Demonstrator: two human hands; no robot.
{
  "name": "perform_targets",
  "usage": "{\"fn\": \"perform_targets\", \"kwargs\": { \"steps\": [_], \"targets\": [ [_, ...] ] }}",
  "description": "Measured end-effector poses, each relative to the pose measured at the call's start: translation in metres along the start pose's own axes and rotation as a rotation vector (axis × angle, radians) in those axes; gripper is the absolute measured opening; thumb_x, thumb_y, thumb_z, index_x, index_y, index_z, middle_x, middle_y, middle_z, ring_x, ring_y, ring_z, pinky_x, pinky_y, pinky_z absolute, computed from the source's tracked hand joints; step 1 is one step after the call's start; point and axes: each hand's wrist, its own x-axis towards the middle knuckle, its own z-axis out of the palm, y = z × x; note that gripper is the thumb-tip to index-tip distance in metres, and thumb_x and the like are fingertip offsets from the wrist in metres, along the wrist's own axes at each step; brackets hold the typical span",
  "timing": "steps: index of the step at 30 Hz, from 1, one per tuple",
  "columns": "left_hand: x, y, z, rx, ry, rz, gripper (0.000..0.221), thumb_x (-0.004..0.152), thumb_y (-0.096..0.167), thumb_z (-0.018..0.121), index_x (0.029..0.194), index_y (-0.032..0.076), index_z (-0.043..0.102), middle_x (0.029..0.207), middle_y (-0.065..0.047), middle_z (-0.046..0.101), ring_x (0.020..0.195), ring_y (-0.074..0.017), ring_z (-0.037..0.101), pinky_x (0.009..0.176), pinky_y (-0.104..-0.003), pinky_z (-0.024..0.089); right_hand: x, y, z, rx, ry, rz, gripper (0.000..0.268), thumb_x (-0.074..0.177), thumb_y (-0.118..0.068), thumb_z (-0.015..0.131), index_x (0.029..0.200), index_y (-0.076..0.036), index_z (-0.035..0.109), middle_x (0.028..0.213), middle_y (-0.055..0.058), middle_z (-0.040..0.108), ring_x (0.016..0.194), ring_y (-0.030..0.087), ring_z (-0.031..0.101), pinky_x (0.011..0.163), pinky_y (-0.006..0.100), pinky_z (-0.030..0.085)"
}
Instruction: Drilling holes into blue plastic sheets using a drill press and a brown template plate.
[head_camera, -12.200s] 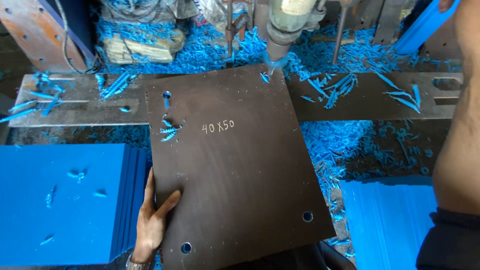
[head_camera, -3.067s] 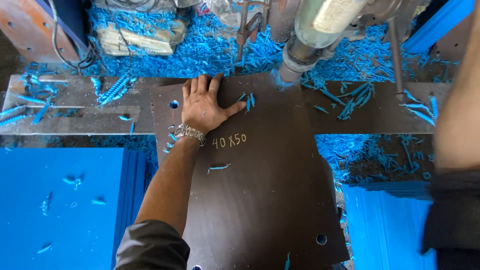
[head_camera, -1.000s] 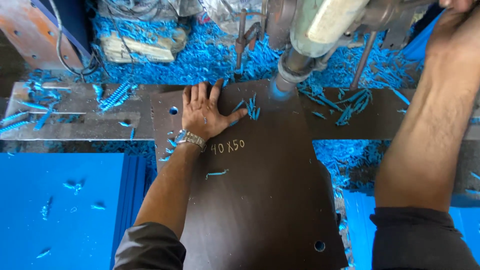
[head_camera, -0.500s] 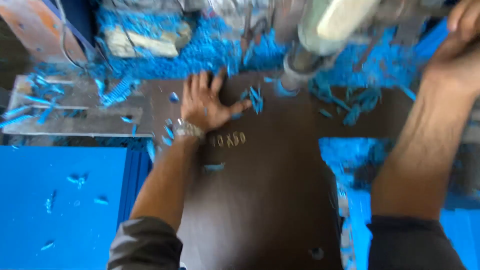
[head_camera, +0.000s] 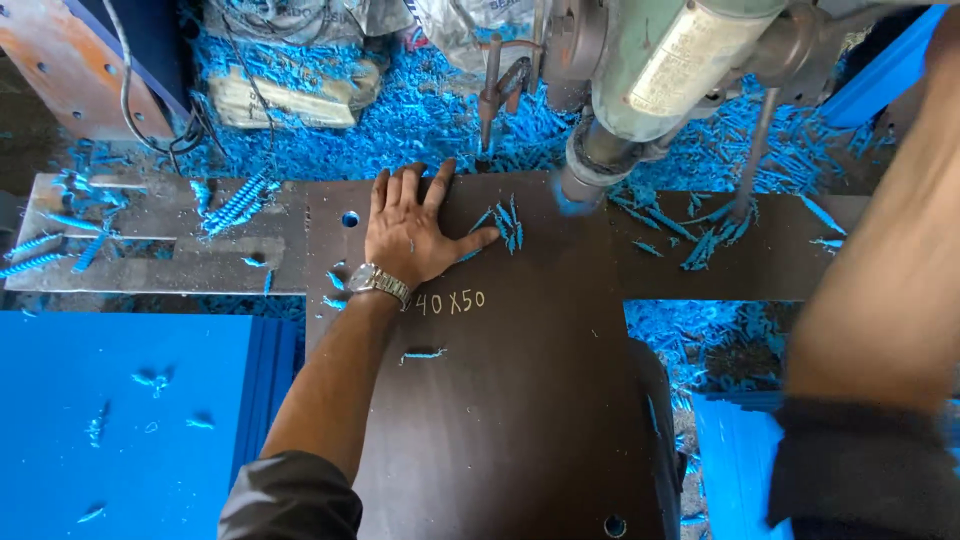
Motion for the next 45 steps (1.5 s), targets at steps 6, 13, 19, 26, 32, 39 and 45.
{"fn": "perform_targets", "kwargs": {
  "steps": [6, 13, 19, 26, 32, 39, 45],
  "targets": [
    [-0.002, 0.0, -0.003, 0.022, 0.011, -0.012, 0.11, 0.073, 0.092, 0.059, 0.155, 0.019, 0.046, 0.144, -0.025, 0.049, 0.139, -0.0429, 0.039, 0.121, -0.055, 0.017, 0.037, 0.077, 0.02, -0.152, -0.051, 0.239, 0.046, 0.11, -0.042, 0.03, 0.075, -0.013, 0.038, 0.067, 0.004, 0.036, 0.06, 0.015, 0.032, 0.056, 0.031, 0.026],
    [-0.001, -0.003, 0.001, -0.028, -0.006, -0.013, 0.11, 0.073, 0.092, 0.057, 0.156, 0.019, 0.045, 0.142, -0.023, 0.05, 0.14, -0.0398, 0.039, 0.123, -0.054, 0.016, 0.01, 0.098, 0.066, -0.355, -0.09, 0.516, 0.06, 0.111, -0.057, 0.022, 0.073, -0.015, 0.042, 0.068, 0.004, 0.042, 0.059, 0.015, 0.034, 0.055, 0.032, 0.027],
    [-0.001, -0.008, 0.004, 0.008, 0.04, 0.016, 0.111, 0.072, 0.094, 0.057, 0.153, 0.019, 0.049, 0.134, -0.023, 0.053, 0.134, -0.042, 0.042, 0.118, -0.056, 0.018, -0.112, 0.001, 0.097, -0.335, -0.088, 0.628, 0.072, 0.115, -0.065, 0.022, 0.071, -0.013, 0.045, 0.068, 0.006, 0.05, 0.063, 0.017, 0.042, 0.059, 0.032, 0.032],
    [-0.021, -0.017, 0.002, -0.007, 0.121, 0.037, 0.109, 0.072, 0.094, 0.06, 0.146, 0.015, 0.059, 0.128, -0.02, 0.055, 0.13, -0.0403, 0.047, 0.117, -0.057, 0.026, -0.334, -0.005, 0.01, -0.809, -0.747, 0.631, 0.03, 0.082, -0.01, 0.061, 0.109, -0.007, 0.073, 0.098, 0.005, 0.076, 0.083, 0.018, 0.07, 0.075, 0.037, 0.057],
    [-0.056, -0.037, -0.015, 0.074, 0.173, -0.008, 0.104, 0.073, 0.093, 0.062, 0.145, 0.018, 0.061, 0.129, -0.021, 0.056, 0.127, -0.0443, 0.047, 0.113, -0.056, 0.029, -0.422, -0.144, 0.065, -0.111, -0.704, 1.192, 0.098, 0.075, -0.004, 0.087, 0.157, -0.009, 0.035, 0.11, 0.011, 0.074, 0.102, 0.024, 0.071, 0.092, 0.042, 0.057],
    [-0.101, -0.049, -0.037, 0.124, 0.151, -0.149, 0.107, 0.072, 0.095, 0.061, 0.146, 0.018, 0.06, 0.126, -0.022, 0.056, 0.125, -0.0426, 0.048, 0.111, -0.056, 0.03, -0.515, -0.092, 0.03, 0.01, -0.161, 1.004, 0.09, 0.063, 0.003, 0.079, 0.148, 0.002, 0.048, 0.141, 0.018, 0.063, 0.134, 0.029, 0.058, 0.111, 0.042, 0.044],
    [-0.144, -0.053, -0.039, 0.22, 0.18, -0.36, 0.107, 0.082, 0.094, 0.055, 0.149, 0.011, 0.057, 0.122, -0.025, 0.056, 0.119, -0.0446, 0.048, 0.109, -0.059, 0.029, -0.452, -0.046, 0.028, -0.991, -0.104, 0.595, 0.044, 0.102, -0.019, 0.062, 0.143, -0.004, 0.061, 0.119, 0.018, 0.067, 0.1, 0.028, 0.062, 0.086, 0.039, 0.052]
  ]
}}
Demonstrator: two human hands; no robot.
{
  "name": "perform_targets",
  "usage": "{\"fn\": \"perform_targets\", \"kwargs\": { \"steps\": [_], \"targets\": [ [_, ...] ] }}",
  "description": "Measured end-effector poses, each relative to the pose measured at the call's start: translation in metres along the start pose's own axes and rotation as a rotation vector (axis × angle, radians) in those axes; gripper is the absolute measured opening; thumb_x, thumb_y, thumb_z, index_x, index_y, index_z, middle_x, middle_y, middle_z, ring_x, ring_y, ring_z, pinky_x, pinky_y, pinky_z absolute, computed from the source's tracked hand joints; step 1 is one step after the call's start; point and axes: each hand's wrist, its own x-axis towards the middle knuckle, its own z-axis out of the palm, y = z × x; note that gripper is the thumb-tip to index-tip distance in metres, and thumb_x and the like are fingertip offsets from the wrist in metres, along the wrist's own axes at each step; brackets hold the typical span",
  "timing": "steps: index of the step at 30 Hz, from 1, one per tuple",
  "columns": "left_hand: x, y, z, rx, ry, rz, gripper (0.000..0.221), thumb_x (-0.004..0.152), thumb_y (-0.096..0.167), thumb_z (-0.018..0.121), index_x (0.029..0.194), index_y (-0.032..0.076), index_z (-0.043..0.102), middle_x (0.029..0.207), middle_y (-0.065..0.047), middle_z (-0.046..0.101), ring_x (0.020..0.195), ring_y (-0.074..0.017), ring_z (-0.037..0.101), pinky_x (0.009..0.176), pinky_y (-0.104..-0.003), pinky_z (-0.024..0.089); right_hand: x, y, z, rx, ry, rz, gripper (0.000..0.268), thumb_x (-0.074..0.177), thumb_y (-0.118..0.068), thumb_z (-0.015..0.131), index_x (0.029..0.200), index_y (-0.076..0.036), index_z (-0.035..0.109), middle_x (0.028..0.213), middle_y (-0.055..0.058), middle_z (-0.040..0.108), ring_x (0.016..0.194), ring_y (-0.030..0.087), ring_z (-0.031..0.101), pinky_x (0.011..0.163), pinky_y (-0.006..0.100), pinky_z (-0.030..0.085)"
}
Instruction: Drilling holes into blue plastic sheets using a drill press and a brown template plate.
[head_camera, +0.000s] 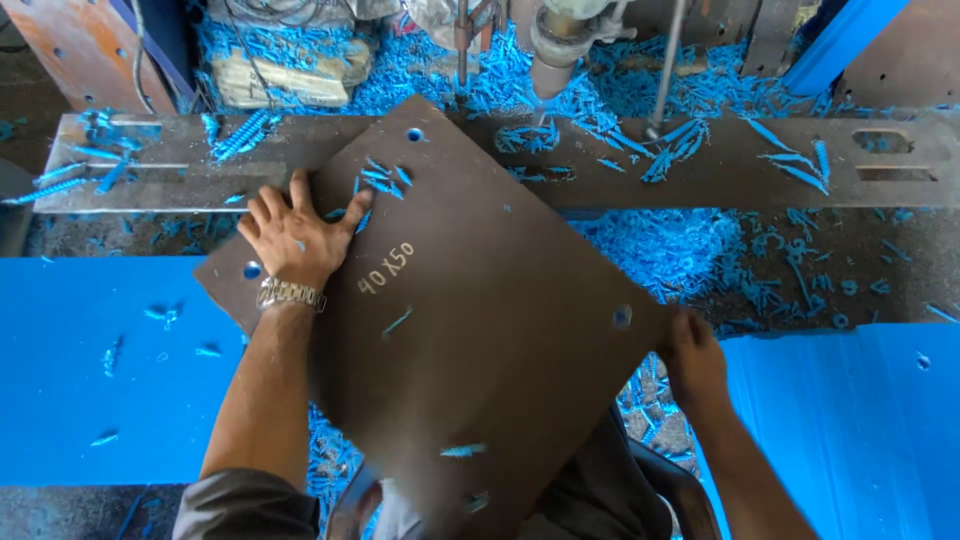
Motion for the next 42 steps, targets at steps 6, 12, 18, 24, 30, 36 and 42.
{"fn": "perform_targets", "kwargs": {
  "steps": [6, 12, 18, 24, 30, 36, 42],
  "targets": [
    [-0.049, -0.007, -0.02, 0.031, 0.124, 0.021, 0.089, 0.095, 0.077, 0.058, 0.147, 0.005, 0.058, 0.128, -0.026, 0.056, 0.113, -0.0435, 0.052, 0.093, -0.058, 0.041, 0.07, -0.093, -0.003, 0.901, 0.194, 0.575, 0.068, 0.095, -0.053, 0.065, 0.138, -0.002, 0.055, 0.123, 0.009, 0.065, 0.107, 0.02, 0.064, 0.088, 0.035, 0.053],
    [-0.101, 0.011, -0.052, 0.073, 0.056, -0.092, 0.082, 0.094, 0.071, 0.06, 0.141, 0.003, 0.06, 0.11, -0.021, 0.06, 0.105, -0.0395, 0.058, 0.084, -0.054, 0.049, 0.084, -0.096, -0.008, 0.606, 0.066, 0.516, 0.073, 0.095, -0.059, 0.062, 0.132, 0.004, 0.061, 0.124, 0.015, 0.068, 0.11, 0.024, 0.063, 0.097, 0.037, 0.049],
    [-0.155, 0.01, -0.08, 0.065, 0.05, -0.1, 0.065, 0.09, 0.064, 0.072, 0.103, 0.001, 0.06, 0.094, -0.019, 0.064, 0.087, -0.0394, 0.065, 0.075, -0.047, 0.055, 0.079, -0.096, -0.02, 0.508, 0.033, 0.473, 0.07, 0.096, -0.058, 0.06, 0.128, 0.004, 0.065, 0.125, 0.016, 0.069, 0.111, 0.025, 0.063, 0.096, 0.036, 0.048],
    [-0.195, 0.002, -0.092, 0.041, -0.157, -0.241, 0.068, 0.085, 0.065, 0.073, 0.096, 0.0, 0.059, 0.093, -0.022, 0.068, 0.086, -0.0415, 0.069, 0.071, -0.048, 0.057, 0.043, -0.112, -0.055, -0.108, -0.117, 0.275, 0.065, 0.104, -0.058, 0.051, 0.119, 0.002, 0.073, 0.108, 0.026, 0.073, 0.1, 0.034, 0.068, 0.09, 0.044, 0.05],
    [-0.209, -0.003, -0.093, -0.13, 0.032, -0.138, 0.064, 0.092, 0.054, 0.073, 0.119, -0.002, 0.064, 0.102, -0.023, 0.069, 0.09, -0.0421, 0.068, 0.077, -0.049, 0.056, 0.024, -0.073, -0.051, -0.031, -0.143, 0.16, 0.061, 0.1, -0.054, 0.054, 0.118, 0.0, 0.073, 0.092, 0.02, 0.075, 0.088, 0.024, 0.071, 0.081, 0.039, 0.052],
    [-0.221, 0.002, -0.107, -0.027, 0.05, -0.245, 0.053, 0.084, 0.049, 0.08, 0.1, -0.002, 0.07, 0.095, -0.023, 0.067, 0.085, -0.0438, 0.066, 0.074, -0.051, 0.054, 0.032, 0.004, -0.027, 0.406, -0.127, 0.362, 0.049, 0.097, -0.044, 0.066, 0.118, -0.001, 0.074, 0.101, 0.002, 0.073, 0.089, 0.013, 0.062, 0.08, 0.032, 0.048],
    [-0.224, 0.0, -0.119, -0.221, 0.056, -0.288, 0.041, 0.087, 0.043, 0.078, 0.09, 0.002, 0.074, 0.092, -0.018, 0.069, 0.081, -0.041, 0.066, 0.07, -0.049, 0.053, 0.031, -0.034, -0.042, 0.597, -0.076, 0.427, 0.049, 0.1, -0.043, 0.07, 0.114, 0.004, 0.073, 0.109, 0.008, 0.073, 0.095, 0.018, 0.066, 0.087, 0.032, 0.052]
  ]
}}
